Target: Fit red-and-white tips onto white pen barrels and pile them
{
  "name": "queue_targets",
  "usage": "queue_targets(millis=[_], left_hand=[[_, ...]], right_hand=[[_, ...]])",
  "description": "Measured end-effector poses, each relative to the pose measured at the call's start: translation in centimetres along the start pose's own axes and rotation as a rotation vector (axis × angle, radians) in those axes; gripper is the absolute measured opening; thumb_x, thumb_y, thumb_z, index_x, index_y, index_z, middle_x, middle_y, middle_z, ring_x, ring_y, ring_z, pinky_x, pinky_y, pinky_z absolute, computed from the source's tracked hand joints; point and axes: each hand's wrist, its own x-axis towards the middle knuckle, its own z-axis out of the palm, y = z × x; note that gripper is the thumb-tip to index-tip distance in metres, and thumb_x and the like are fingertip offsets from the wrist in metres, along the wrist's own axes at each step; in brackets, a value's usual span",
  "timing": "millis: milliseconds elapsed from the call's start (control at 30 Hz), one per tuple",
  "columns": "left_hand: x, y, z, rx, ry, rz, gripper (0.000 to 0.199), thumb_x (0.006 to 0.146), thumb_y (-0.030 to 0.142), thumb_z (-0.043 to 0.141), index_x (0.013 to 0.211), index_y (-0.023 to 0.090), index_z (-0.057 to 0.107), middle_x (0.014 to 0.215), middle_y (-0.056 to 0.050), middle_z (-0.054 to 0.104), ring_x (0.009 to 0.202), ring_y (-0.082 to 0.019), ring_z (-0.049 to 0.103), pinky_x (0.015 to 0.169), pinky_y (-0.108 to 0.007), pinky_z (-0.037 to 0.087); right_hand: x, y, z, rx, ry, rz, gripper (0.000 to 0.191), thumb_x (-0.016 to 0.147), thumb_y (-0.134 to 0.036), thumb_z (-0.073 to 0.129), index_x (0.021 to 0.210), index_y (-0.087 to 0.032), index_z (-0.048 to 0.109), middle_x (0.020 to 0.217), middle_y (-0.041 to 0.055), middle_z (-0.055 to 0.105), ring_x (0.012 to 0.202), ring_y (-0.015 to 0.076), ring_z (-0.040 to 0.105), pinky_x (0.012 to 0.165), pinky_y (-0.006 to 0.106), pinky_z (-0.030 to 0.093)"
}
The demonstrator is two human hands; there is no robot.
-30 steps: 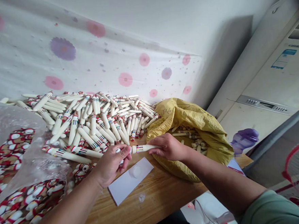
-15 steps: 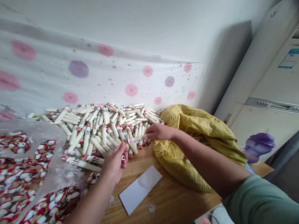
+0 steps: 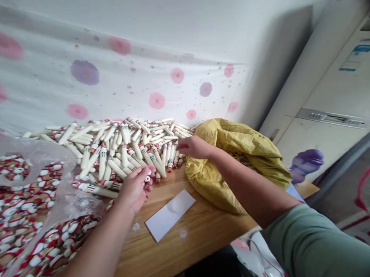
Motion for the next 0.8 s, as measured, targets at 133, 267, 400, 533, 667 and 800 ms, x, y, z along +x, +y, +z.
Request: queue_targets(millis=[133, 267, 400, 533, 667, 800], left_hand=[[-0.1, -0.3, 0.2, 0.028, -0.025, 0.034, 0.028, 0.065, 0.025, 0.078, 0.086, 0.016, 0.062, 0.058, 0.005, 0.052, 0.046, -0.006, 0.044, 0.042, -0.015, 0.034], [-0.1, -0.4, 0.2, 0.054, -0.041, 0.004, 0.024, 0.067, 0.026, 0.079, 0.077, 0.017, 0.059, 0.054, 0.006, 0.049, 0.044, -0.005, 0.041, 0.041, -0.014, 0.032], [0.2, -0.7, 0.1, 0.088, -0.086, -0.002, 0.028, 0.060, 0.025, 0.082, 0.080, 0.017, 0.065, 0.060, 0.001, 0.058, 0.049, -0.007, 0.046, 0.042, -0.015, 0.037], [0.3, -0.9, -0.1, 0.101, -0.150, 0.030, 0.036, 0.054, 0.029, 0.086, 0.082, 0.014, 0.069, 0.073, -0.004, 0.065, 0.061, -0.010, 0.053, 0.050, -0.016, 0.044], [0.3, -1.1, -0.1, 0.208, -0.156, 0.069, 0.038, 0.053, 0.043, 0.086, 0.068, 0.015, 0.065, 0.057, 0.001, 0.056, 0.052, -0.009, 0.046, 0.045, -0.017, 0.038], [0.0, -1.4, 0.3, 0.327, -0.173, 0.093, 0.042, 0.049, 0.046, 0.087, 0.070, 0.014, 0.069, 0.059, 0.000, 0.057, 0.052, -0.008, 0.045, 0.046, -0.019, 0.036]], right_hand=[[-8.7, 6.7, -2.2, -0.143, -0.194, 0.318, 0.025, 0.080, -0.013, 0.055, 0.094, -0.014, 0.075, 0.087, 0.0056, 0.073, 0.073, 0.0150, 0.062, 0.070, 0.025, 0.046], [-14.0, 10.0, -1.7, -0.217, -0.292, 0.411, 0.035, 0.068, -0.001, 0.058, 0.092, -0.017, 0.077, 0.092, 0.0073, 0.074, 0.076, 0.0183, 0.063, 0.072, 0.026, 0.046], [-15.4, 10.1, 0.8, -0.270, -0.302, 0.374, 0.033, 0.066, -0.001, 0.064, 0.093, -0.016, 0.076, 0.113, 0.0122, 0.068, 0.101, 0.0236, 0.061, 0.087, 0.028, 0.044], [-15.1, 8.7, 0.6, -0.313, -0.219, 0.384, 0.023, 0.085, -0.020, 0.057, 0.103, -0.010, 0.068, 0.103, 0.0171, 0.068, 0.093, 0.0235, 0.062, 0.080, 0.031, 0.045], [-14.1, 4.6, -1.1, -0.208, -0.189, 0.198, 0.040, 0.100, -0.035, 0.035, 0.132, -0.018, 0.052, 0.087, 0.0055, 0.069, 0.069, 0.0136, 0.061, 0.065, 0.024, 0.042], [-11.7, -1.5, -0.9, -0.373, -0.230, -0.231, 0.030, 0.096, -0.041, 0.048, 0.114, -0.024, 0.066, 0.093, 0.0039, 0.068, 0.075, 0.0142, 0.059, 0.060, 0.025, 0.034]])
